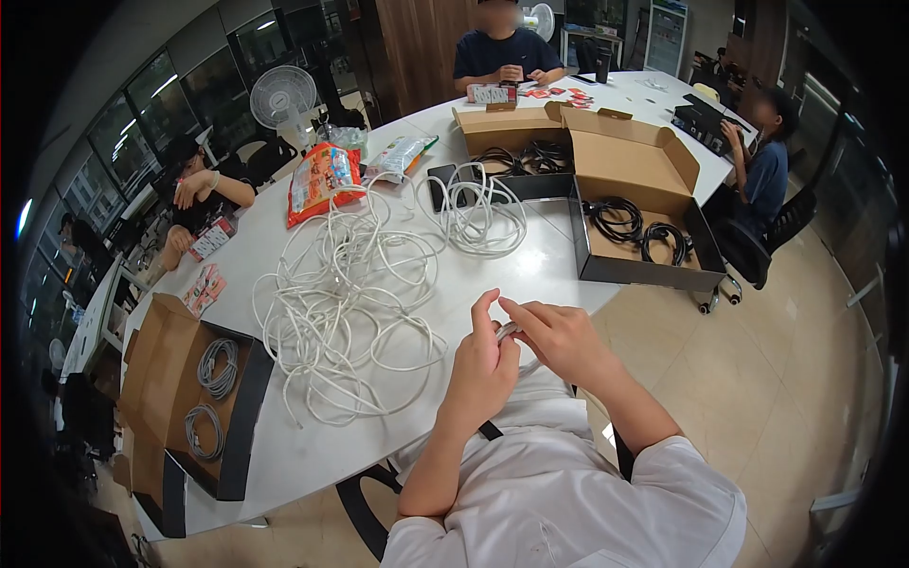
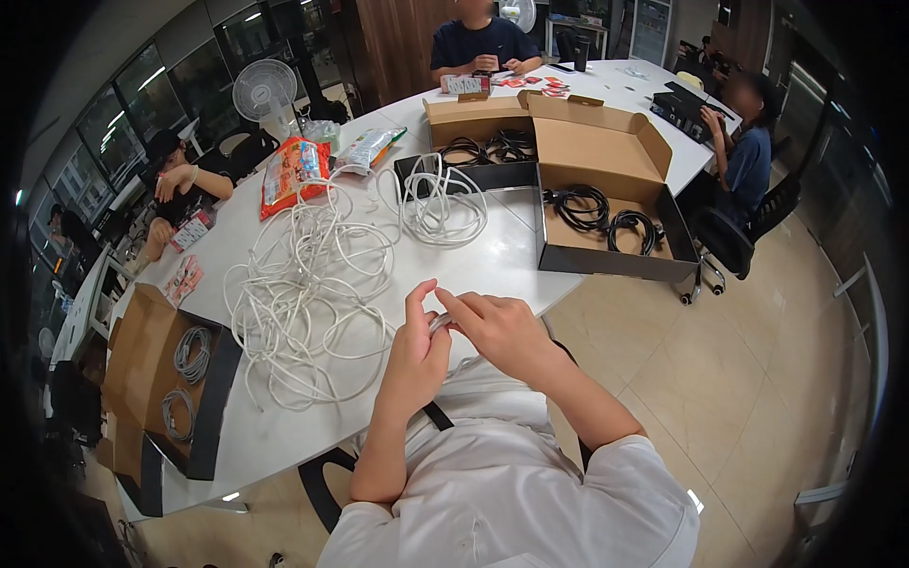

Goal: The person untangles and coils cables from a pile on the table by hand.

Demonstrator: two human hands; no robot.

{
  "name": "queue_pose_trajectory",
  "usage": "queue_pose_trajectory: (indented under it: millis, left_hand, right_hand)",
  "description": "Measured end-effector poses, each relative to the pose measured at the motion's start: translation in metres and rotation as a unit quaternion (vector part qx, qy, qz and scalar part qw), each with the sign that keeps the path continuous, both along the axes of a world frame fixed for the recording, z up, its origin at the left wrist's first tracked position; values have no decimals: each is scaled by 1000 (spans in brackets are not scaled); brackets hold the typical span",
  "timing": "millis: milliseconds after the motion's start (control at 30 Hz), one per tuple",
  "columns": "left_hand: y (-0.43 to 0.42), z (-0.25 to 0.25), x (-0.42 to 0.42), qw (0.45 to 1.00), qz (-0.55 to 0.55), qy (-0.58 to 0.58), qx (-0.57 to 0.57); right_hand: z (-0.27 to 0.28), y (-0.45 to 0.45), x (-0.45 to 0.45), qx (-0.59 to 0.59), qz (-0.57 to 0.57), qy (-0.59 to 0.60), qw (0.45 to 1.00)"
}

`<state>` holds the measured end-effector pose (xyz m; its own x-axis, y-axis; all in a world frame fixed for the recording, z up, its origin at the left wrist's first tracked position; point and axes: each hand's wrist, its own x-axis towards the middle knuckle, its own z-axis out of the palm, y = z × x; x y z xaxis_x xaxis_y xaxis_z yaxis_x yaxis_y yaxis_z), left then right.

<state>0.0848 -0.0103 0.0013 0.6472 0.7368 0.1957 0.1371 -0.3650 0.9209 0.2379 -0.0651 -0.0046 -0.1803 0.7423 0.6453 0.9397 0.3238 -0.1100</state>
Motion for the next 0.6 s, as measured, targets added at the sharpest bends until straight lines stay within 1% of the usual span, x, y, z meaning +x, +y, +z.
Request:
queue_pose_trajectory:
  millis: [33, 133, 233, 300, 367, 400, 467, 500, 533, 600]
  left_hand:
    - [1, -4, 1, 1000, 4, 9, 3]
    - [7, -14, 2, 999, -9, -31, -26]
    - [7, -12, 1, 999, -30, -28, -32]
    - [7, -16, 6, 999, -34, -27, -4]
    - [7, -21, 7, 999, -14, -29, 26]
    - [7, -24, 9, 997, 3, -44, 65]
    - [11, -27, 11, 985, 28, -76, 155]
    - [8, -15, 8, 994, 27, -58, 90]
    - [6, -7, 4, 984, 55, -47, 164]
    - [-4, 8, -6, 948, 113, -17, 298]
  right_hand:
    - [-3, 2, 1, -3, -3, -6, 1000]
    - [-11, 4, 5, -17, -10, -17, 1000]
    - [-15, 6, 7, -27, -13, -14, 999]
    - [-20, 9, 11, -33, -9, -8, 999]
    - [-18, 9, 6, -58, -35, 2, 998]
    - [-18, 9, 6, -66, -50, 5, 997]
    - [-24, 13, 7, -40, -52, 60, 996]
    - [-24, 15, 9, -27, -49, 84, 995]
    - [-24, 17, 11, -15, -45, 108, 993]
    - [-24, 16, 13, -75, -43, 273, 958]
